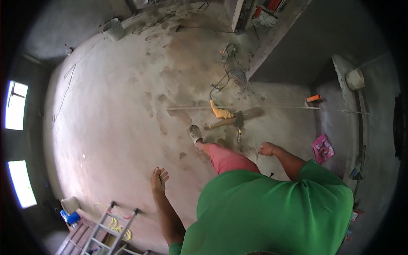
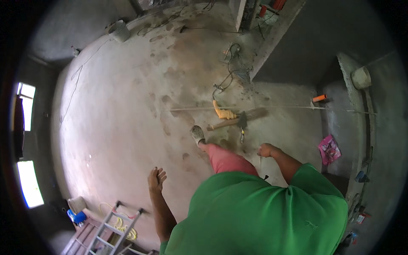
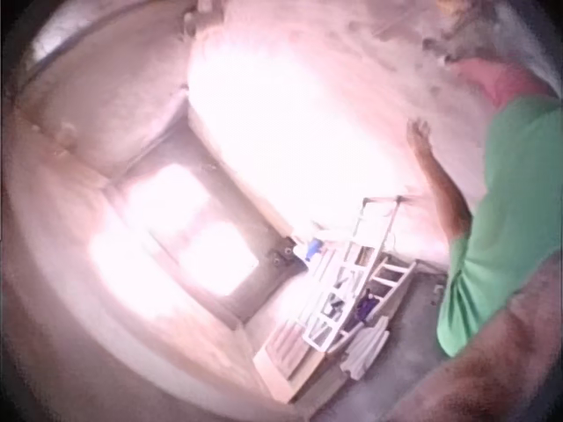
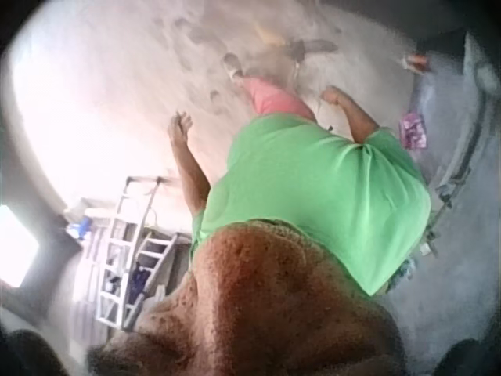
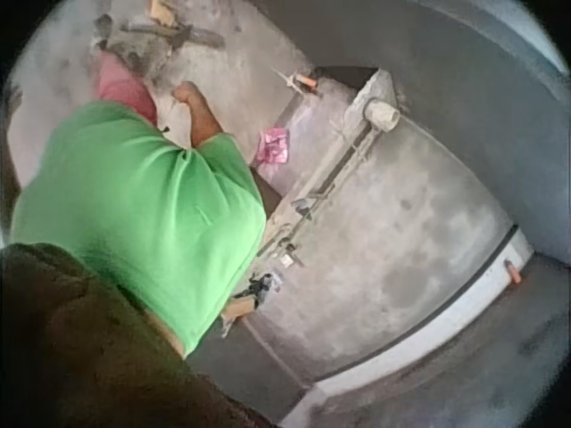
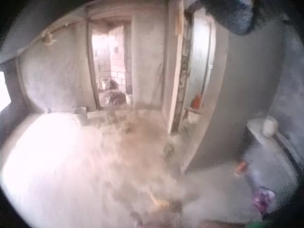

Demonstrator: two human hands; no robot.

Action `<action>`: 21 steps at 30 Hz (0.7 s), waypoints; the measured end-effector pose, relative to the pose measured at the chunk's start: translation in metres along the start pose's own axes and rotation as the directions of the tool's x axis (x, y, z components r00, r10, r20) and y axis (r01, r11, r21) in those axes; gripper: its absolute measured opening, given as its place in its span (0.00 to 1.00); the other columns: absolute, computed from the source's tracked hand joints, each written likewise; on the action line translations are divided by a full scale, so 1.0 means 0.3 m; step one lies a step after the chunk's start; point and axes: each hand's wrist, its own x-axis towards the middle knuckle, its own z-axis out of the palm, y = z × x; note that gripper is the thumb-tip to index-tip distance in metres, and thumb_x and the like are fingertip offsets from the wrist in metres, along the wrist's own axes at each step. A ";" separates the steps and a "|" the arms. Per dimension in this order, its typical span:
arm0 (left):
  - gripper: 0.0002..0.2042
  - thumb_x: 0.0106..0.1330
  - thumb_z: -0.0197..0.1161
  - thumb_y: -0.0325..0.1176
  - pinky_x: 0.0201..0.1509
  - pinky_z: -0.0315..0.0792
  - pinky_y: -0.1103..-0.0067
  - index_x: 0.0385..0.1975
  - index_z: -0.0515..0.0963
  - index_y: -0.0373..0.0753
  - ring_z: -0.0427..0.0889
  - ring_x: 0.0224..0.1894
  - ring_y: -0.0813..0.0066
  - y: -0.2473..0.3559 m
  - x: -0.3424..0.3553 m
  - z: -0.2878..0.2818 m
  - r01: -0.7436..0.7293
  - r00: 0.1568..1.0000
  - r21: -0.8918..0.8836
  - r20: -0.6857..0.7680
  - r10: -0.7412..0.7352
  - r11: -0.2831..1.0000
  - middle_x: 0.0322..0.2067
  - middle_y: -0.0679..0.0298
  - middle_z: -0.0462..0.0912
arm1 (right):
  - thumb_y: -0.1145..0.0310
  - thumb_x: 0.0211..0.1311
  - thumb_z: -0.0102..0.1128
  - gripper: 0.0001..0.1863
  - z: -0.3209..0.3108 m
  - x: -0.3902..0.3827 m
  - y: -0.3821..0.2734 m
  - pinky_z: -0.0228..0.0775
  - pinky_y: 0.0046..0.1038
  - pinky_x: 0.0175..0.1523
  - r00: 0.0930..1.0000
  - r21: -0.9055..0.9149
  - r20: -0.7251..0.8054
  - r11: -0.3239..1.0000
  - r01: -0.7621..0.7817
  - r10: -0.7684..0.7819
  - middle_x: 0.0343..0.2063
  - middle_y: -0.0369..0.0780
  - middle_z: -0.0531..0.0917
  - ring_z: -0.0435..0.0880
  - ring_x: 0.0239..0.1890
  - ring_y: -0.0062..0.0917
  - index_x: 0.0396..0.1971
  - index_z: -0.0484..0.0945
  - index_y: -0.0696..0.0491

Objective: The person unpacks tools from a box and bag, connects an angle grinder to an electrical cord, and cuts a metal rod with the angle grinder.

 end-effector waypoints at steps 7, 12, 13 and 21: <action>0.27 0.66 0.69 0.39 0.23 0.72 0.76 0.63 0.70 0.38 0.79 0.27 0.72 0.166 0.365 -0.318 0.223 0.972 0.639 -0.206 -0.116 0.736 0.34 0.61 0.81 | 0.54 0.62 0.60 0.17 -0.369 0.503 -0.517 0.75 0.33 0.40 0.996 -0.178 0.076 0.984 -0.026 0.040 0.28 0.42 0.86 0.82 0.28 0.30 0.31 0.85 0.55; 0.25 0.67 0.65 0.39 0.22 0.72 0.72 0.60 0.71 0.34 0.78 0.23 0.68 0.345 0.494 -0.465 0.411 0.911 0.431 -0.217 -0.350 0.803 0.32 0.62 0.79 | 0.56 0.63 0.60 0.17 -0.794 0.807 -0.924 0.75 0.33 0.43 0.950 -0.028 -0.232 0.978 0.207 -0.208 0.28 0.41 0.85 0.84 0.30 0.28 0.39 0.86 0.53; 0.25 0.67 0.65 0.39 0.22 0.73 0.72 0.59 0.71 0.35 0.79 0.23 0.69 0.397 0.547 -0.446 0.420 0.907 0.446 -0.195 -0.372 0.790 0.32 0.62 0.79 | 0.55 0.62 0.59 0.18 -0.919 0.815 -1.019 0.76 0.35 0.42 0.948 0.082 -0.272 0.978 0.191 -0.162 0.29 0.46 0.85 0.85 0.32 0.32 0.39 0.84 0.55; 0.17 0.67 0.64 0.36 0.25 0.77 0.71 0.53 0.75 0.39 0.82 0.27 0.69 0.899 1.289 -0.178 0.193 0.914 0.753 0.095 -0.395 0.628 0.34 0.63 0.82 | 0.58 0.66 0.61 0.18 -1.521 1.009 -1.696 0.74 0.27 0.38 0.880 0.646 -0.474 0.665 0.374 -0.033 0.29 0.39 0.84 0.82 0.30 0.22 0.46 0.83 0.57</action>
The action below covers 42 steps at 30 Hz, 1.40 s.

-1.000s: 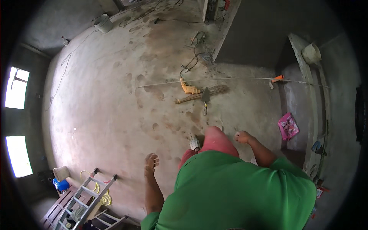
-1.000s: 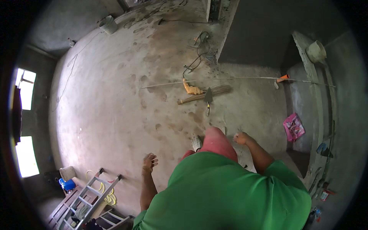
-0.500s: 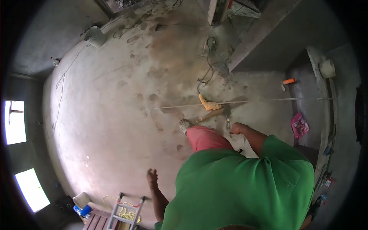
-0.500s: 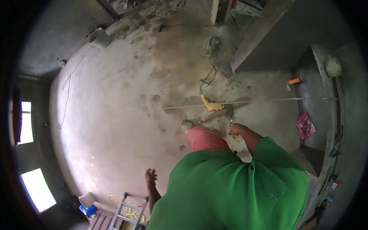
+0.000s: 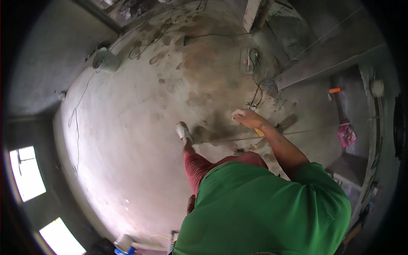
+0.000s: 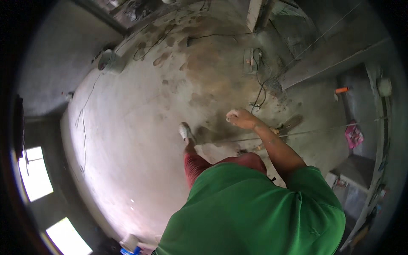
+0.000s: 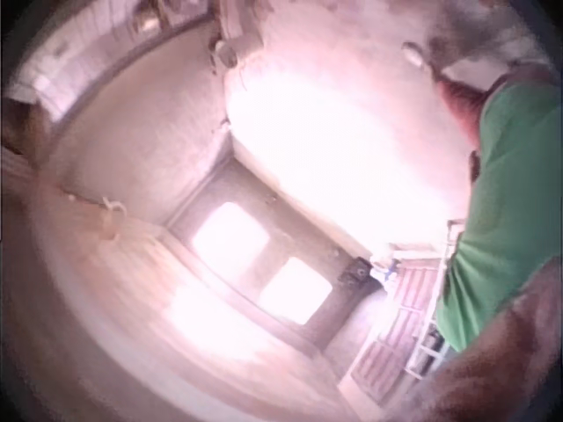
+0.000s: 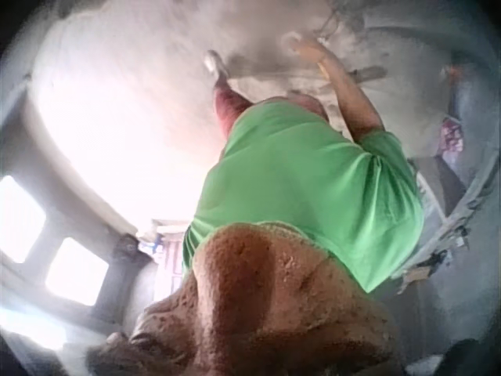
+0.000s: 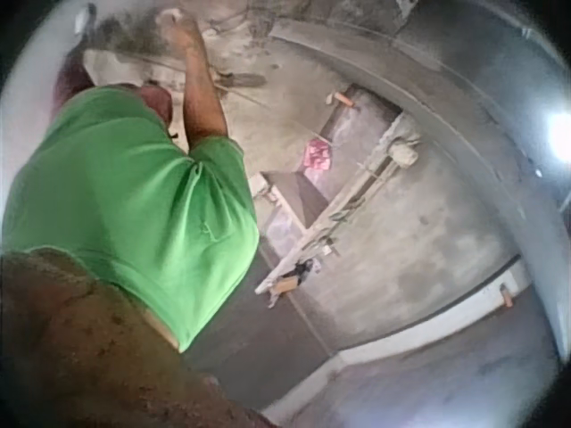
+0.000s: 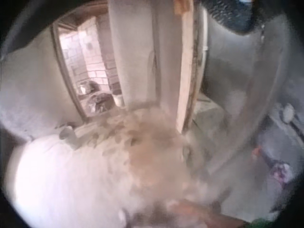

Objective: The person unpacks tools from a box and bag, connects an angle grinder to an electrical cord, and cuts a metal rod with the angle grinder.

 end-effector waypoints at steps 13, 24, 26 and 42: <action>0.15 0.71 0.61 0.35 0.17 0.60 0.82 0.56 0.73 0.49 0.73 0.19 0.77 2.578 0.826 -1.268 -0.571 0.791 0.032 -0.249 0.559 0.821 0.39 0.65 0.84 | 0.50 0.61 0.61 0.30 0.211 0.576 -0.241 0.71 0.39 0.61 0.984 -0.385 0.031 0.911 -0.148 0.173 0.51 0.51 0.83 0.82 0.54 0.44 0.56 0.78 0.56; 0.27 0.66 0.69 0.42 0.27 0.72 0.81 0.64 0.72 0.43 0.81 0.29 0.82 3.528 1.102 -0.353 -0.505 0.863 0.519 0.324 0.387 0.690 0.35 0.70 0.85 | 0.41 0.63 0.61 0.43 0.072 1.387 -0.248 0.53 0.64 0.70 0.928 -0.208 -0.156 0.907 -0.367 0.340 0.71 0.57 0.59 0.57 0.72 0.61 0.72 0.60 0.48; 0.31 0.65 0.68 0.45 0.37 0.78 0.71 0.65 0.70 0.39 0.85 0.36 0.70 3.612 1.168 -0.228 -0.333 0.941 0.654 0.282 0.189 0.680 0.43 0.63 0.86 | 0.41 0.62 0.61 0.44 0.024 1.529 -0.300 0.52 0.67 0.69 0.905 -0.181 -0.102 0.887 -0.425 0.413 0.72 0.58 0.58 0.56 0.72 0.62 0.72 0.59 0.48; 0.42 0.65 0.66 0.55 0.47 0.75 0.56 0.75 0.51 0.51 0.75 0.50 0.51 4.758 3.339 0.428 -0.281 0.923 0.893 0.151 0.355 0.352 0.56 0.48 0.73 | 0.41 0.56 0.68 0.42 0.179 2.020 -0.451 0.54 0.60 0.69 0.563 0.321 -0.382 0.676 -0.663 0.733 0.72 0.60 0.52 0.51 0.74 0.60 0.69 0.68 0.43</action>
